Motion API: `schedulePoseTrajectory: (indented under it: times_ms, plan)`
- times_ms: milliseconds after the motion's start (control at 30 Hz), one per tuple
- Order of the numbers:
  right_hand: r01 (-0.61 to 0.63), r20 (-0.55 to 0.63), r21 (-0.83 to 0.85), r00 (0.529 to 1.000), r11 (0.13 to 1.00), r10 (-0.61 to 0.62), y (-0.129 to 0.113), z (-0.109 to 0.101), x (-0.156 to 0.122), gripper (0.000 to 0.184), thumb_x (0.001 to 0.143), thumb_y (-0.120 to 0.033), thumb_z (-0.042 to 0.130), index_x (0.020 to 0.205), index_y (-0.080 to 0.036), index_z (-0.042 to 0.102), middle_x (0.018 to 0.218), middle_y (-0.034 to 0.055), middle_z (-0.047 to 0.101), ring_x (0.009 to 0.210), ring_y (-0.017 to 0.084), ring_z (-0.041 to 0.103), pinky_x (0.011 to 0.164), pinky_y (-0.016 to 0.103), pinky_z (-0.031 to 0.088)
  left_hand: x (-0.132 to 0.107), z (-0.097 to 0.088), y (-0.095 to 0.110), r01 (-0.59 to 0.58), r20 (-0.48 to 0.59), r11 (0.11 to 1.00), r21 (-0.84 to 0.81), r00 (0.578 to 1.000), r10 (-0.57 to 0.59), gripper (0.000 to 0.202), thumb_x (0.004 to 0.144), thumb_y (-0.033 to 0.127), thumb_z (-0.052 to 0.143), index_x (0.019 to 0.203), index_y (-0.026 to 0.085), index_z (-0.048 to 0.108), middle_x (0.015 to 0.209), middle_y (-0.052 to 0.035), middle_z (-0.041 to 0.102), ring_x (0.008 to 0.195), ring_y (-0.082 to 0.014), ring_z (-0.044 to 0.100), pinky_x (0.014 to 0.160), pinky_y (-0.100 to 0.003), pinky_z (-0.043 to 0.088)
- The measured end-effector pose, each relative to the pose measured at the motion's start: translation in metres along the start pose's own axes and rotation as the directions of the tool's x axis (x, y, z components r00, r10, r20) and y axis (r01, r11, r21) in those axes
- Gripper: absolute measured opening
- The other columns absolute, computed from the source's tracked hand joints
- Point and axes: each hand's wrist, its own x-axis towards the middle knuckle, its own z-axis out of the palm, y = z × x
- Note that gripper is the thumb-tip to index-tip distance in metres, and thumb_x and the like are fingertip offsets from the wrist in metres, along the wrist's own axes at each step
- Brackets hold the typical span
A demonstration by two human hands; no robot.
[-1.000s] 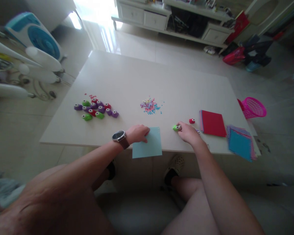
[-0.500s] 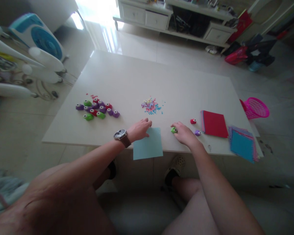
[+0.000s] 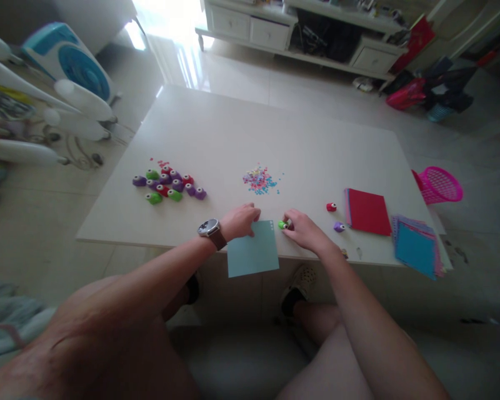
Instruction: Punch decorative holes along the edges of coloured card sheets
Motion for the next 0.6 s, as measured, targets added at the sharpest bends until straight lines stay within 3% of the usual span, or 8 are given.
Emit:
schedulePoseTrajectory:
  times_ms: [200, 600]
  plan:
    - [0.006, 0.051, 0.064, 0.999, 0.998, -0.009, -0.0053, 0.0028, 0.0009, 0.017, 0.08, -0.006, 0.063, 0.085, -0.019, 0.052, 0.084, -0.0001, 0.058, 0.073, 0.013, 0.054, 0.069, 0.024, 0.039, 0.0008, 0.0017, -0.0002, 0.02, 0.014, 1.0, 0.014, 1.0, -0.02, 0.036, 0.073, 0.029, 0.083, 0.102, 0.02, 0.064, 0.109, -0.0065, 0.065, 0.09, -0.0218, 0.063, 0.074, -0.031, 0.048]
    - [-0.009, 0.077, 0.078, 0.997, 0.997, 0.003, -0.0106, 0.0027, 0.0009, 0.016, 0.079, -0.009, 0.066, 0.084, -0.019, 0.054, 0.081, -0.0001, 0.06, 0.072, 0.013, 0.055, 0.069, 0.024, 0.039, 0.0014, 0.0024, 0.0003, 0.025, 0.02, 0.999, 0.022, 0.999, -0.026, 0.035, 0.074, 0.028, 0.083, 0.103, 0.02, 0.064, 0.108, -0.0067, 0.068, 0.093, -0.0234, 0.065, 0.074, -0.032, 0.048]
